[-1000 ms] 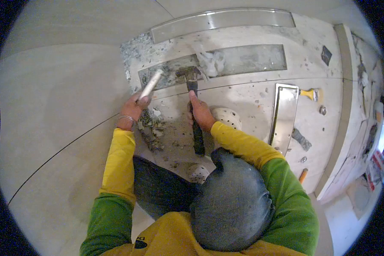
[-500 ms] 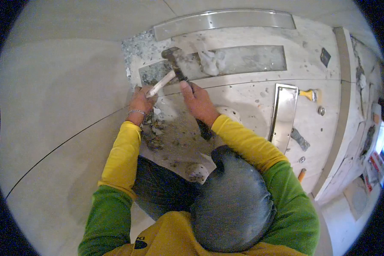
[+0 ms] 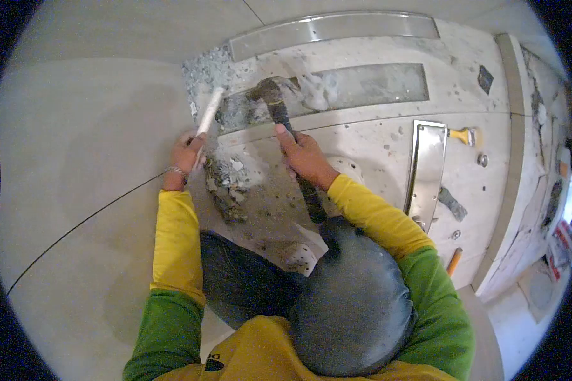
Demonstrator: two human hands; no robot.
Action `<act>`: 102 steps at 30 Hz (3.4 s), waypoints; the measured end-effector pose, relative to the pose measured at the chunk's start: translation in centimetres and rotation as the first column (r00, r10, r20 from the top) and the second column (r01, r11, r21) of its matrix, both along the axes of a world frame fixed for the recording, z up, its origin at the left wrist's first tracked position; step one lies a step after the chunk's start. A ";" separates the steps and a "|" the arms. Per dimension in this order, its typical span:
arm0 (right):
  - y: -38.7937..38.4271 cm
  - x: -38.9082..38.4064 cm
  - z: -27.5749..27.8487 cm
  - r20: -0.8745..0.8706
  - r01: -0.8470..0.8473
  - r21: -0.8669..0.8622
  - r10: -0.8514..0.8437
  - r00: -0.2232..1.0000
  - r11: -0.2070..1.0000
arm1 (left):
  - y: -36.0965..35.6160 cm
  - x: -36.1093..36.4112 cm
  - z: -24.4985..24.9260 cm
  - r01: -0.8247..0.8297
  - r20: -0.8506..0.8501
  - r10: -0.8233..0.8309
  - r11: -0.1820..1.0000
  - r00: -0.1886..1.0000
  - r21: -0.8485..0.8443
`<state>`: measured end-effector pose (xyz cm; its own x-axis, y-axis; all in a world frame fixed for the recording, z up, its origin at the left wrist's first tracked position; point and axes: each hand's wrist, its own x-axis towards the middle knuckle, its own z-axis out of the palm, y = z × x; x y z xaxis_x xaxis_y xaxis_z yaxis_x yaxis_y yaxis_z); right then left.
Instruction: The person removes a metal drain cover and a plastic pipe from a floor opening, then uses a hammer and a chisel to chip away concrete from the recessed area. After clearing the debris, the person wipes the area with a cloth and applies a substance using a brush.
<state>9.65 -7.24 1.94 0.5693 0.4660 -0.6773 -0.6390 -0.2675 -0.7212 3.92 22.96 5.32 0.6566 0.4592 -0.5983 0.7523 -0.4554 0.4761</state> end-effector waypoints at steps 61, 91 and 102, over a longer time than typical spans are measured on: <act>1.8 1.1 0.0 -0.145 0.152 -0.014 -0.153 0.978 0.988 | -2.4 11.0 0.6 0.572 -0.583 -0.573 0.792 0.575 -0.214; 2.3 -1.5 -3.0 -0.225 -0.145 -0.090 0.121 0.967 0.985 | 1.4 8.0 -4.4 0.893 -0.506 -0.748 0.437 0.429 0.111; 0.5 5.4 4.0 -0.047 0.307 0.162 -0.303 0.952 0.938 | -4.0 10.0 2.5 0.365 -0.517 -0.431 0.902 0.740 -0.230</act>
